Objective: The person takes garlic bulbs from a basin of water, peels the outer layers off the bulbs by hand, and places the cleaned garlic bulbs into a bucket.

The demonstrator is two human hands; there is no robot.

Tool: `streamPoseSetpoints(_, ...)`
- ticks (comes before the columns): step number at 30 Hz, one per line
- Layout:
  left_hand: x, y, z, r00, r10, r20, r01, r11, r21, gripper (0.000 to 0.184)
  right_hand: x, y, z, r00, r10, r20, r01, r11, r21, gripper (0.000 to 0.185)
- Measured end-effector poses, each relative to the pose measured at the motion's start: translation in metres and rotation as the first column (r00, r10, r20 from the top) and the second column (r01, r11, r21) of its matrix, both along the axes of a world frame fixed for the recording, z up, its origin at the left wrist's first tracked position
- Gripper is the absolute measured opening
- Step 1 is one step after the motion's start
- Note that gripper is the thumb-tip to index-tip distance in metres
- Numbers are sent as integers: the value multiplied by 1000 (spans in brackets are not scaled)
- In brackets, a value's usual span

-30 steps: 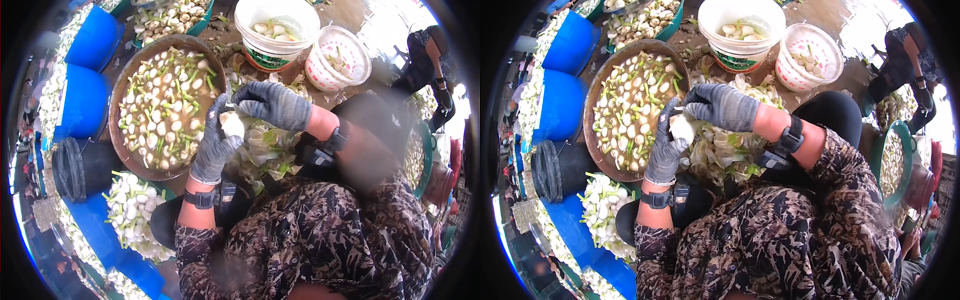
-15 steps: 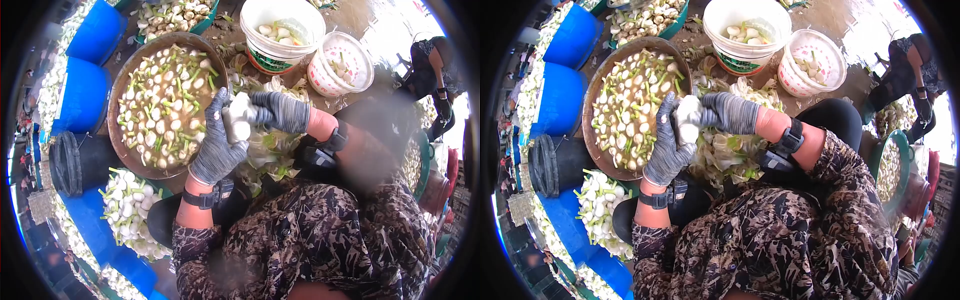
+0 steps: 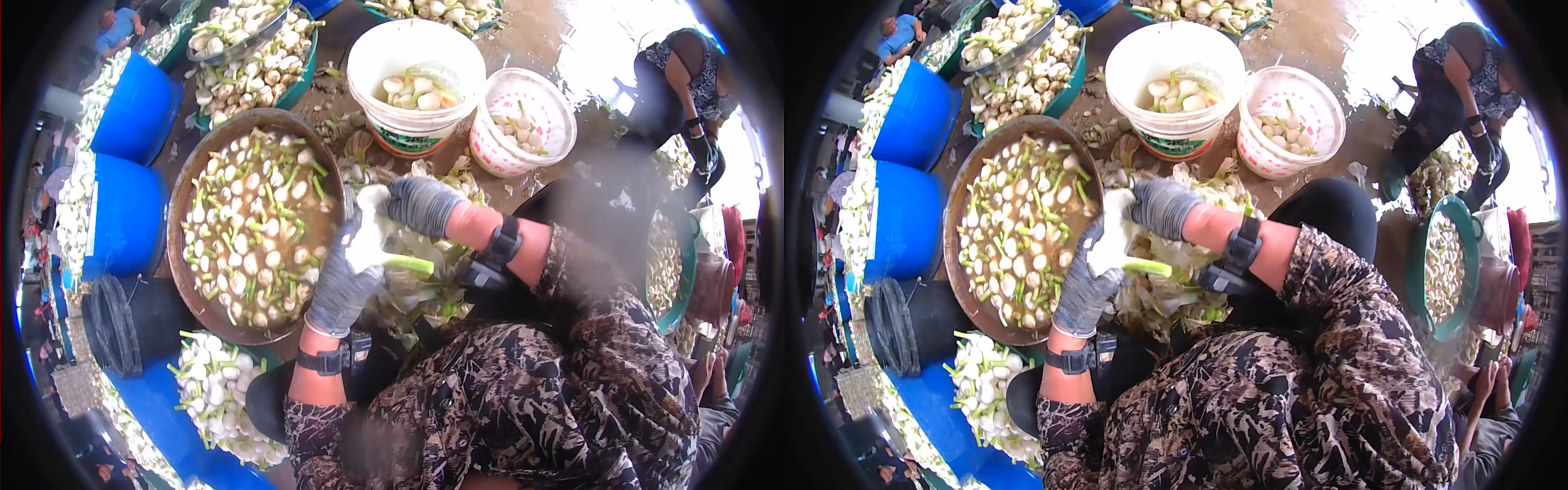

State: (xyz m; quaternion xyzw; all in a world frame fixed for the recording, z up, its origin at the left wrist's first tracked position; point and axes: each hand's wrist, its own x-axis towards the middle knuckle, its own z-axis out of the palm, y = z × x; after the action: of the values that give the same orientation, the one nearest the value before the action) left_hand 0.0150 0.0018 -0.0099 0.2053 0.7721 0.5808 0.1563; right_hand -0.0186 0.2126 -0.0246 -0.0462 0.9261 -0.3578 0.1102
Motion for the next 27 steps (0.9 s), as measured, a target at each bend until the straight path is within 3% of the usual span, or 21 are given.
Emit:
streamPoseSetpoints(1, -1, -2, 0, 975, 3, 221, -34, 990, 133, 50, 4, -1, -2, 1000, -3, 11, 3, 999, 44, 36)
streamPoseSetpoints(2, -1, -4, 0, 976, 3, 217, -34, 990, 136, 50, 9, -4, -6, 1000, -4, 30, 2, 997, 83, 36)
streamPoseSetpoints(4, -2, -5, 7, 871, 39, 490, -177, 955, 238, 52, 11, -9, -19, 946, 162, 279, -226, 950, 215, 38)
streamPoseSetpoints(5, -7, -3, -5, 833, 53, 551, -235, 935, 265, 51, 15, -7, -25, 912, 283, 297, -354, 909, 221, 40)
streamPoseSetpoints(6, -6, -10, -19, 827, 32, 561, -268, 900, 344, 48, 18, -10, -16, 901, 308, 307, -379, 901, 209, 40)
streamPoseSetpoints(8, -14, -19, -33, 828, 156, 539, -340, 903, 262, 48, 21, -7, 14, 938, 198, 283, -283, 912, 298, 43)
streamPoseSetpoints(9, -15, -20, -24, 851, 146, 505, -323, 903, 284, 47, 19, -5, 9, 974, 171, 149, -210, 927, 311, 50)
streamPoseSetpoints(10, -13, -17, -15, 840, 185, 509, -377, 875, 303, 43, 20, -4, 23, 991, 129, 16, -130, 978, 165, 48)
streamPoseSetpoints(11, -12, -12, -8, 862, 222, 455, -368, 892, 262, 45, 16, -3, 23, 990, 135, 26, -127, 968, -215, 41)
streamPoseSetpoints(12, -10, -8, -7, 870, 196, 453, -336, 908, 251, 47, 11, -4, 23, 988, 147, 39, -100, 821, -562, 34)
streamPoseSetpoints(14, -6, 1, 4, 881, 170, 442, -256, 956, 141, 50, 11, -12, 36, 981, 116, 155, 3, 791, -612, 22)
streamPoseSetpoints(16, -7, 4, -3, 864, 32, 503, -143, 973, 183, 52, 8, -16, 33, 1000, -2, 15, 9, 873, -488, 15)
streamPoseSetpoints(18, -1, 2, -16, 913, 33, 407, 27, 990, -142, 55, -6, -1, 30, 969, -158, -188, 37, 851, -524, 14)
streamPoseSetpoints(19, 3, 0, -20, 892, -32, 451, 155, 959, -238, 58, -17, 6, 40, 934, -314, -170, 170, 811, -560, 16)
streamPoseSetpoints(20, 6, -3, -22, 863, -90, 498, 281, 904, -323, 60, -42, 28, 36, 872, -411, -265, 227, 821, -525, 19)
streamPoseSetpoints(21, 10, -6, -21, 864, -79, 498, 267, 910, -319, 60, -66, 49, 32, 791, -498, -354, 298, 820, -488, 23)
streamPoseSetpoints(22, 17, -9, -17, 928, -160, 336, 294, 868, -401, 60, -90, 71, 19, 678, -490, -548, 324, 868, -376, 27)
streamPoseSetpoints(23, 19, -13, -15, 954, -250, 168, 300, 820, -488, 60, -92, 61, 36, 698, -496, -517, 418, 868, -269, 30)
streamPoseSetpoints(24, 18, -18, -14, 957, -238, 168, 290, 825, -485, 60, -94, 49, 53, 712, -507, -485, 501, 851, -155, 33)
streamPoseSetpoints(25, 17, -23, -14, 956, -202, 214, 282, 836, -471, 57, -112, 46, 31, 701, -390, -598, 362, 916, -172, 35)
streamPoseSetpoints(27, 18, -34, -7, 977, -81, 197, 157, 899, -408, 48, -130, 7, 3, 856, -82, -510, 105, 994, 17, 30)
